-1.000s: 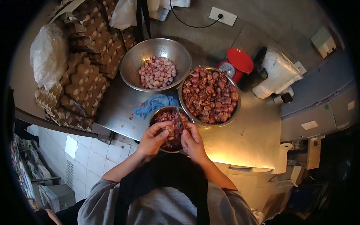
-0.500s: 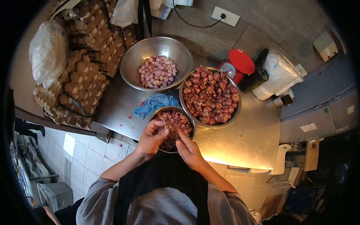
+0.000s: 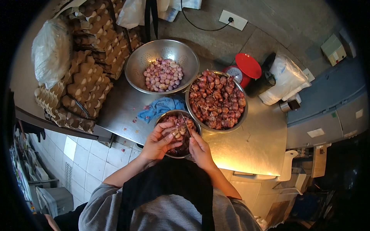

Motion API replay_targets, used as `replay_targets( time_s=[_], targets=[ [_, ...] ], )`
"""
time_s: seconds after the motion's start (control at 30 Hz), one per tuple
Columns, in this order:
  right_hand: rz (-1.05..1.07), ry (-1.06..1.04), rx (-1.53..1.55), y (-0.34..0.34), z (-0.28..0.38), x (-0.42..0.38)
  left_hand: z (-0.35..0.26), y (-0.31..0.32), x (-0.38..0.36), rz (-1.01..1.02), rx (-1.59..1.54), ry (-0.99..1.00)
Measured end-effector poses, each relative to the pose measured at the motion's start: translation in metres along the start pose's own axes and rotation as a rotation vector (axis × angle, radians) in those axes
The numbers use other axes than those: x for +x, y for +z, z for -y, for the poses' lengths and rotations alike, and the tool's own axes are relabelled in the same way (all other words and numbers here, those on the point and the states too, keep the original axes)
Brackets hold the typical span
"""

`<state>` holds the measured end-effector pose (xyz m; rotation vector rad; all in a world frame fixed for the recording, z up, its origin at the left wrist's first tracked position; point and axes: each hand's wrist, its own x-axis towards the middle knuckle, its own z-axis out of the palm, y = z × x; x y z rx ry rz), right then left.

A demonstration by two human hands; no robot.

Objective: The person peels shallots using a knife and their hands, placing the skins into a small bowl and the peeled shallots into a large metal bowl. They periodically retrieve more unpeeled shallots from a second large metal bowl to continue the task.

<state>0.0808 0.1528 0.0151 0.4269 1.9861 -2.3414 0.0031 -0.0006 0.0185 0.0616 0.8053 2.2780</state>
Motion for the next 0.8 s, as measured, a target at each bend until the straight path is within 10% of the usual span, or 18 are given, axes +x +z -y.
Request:
replay_targets(
  time_s=[0.8],
  targets=[
    [0.074, -0.171, -0.268, 0.011, -0.007, -0.011, 0.015, -0.014, 0.002, -0.097, 0.43, 0.156]
  ],
)
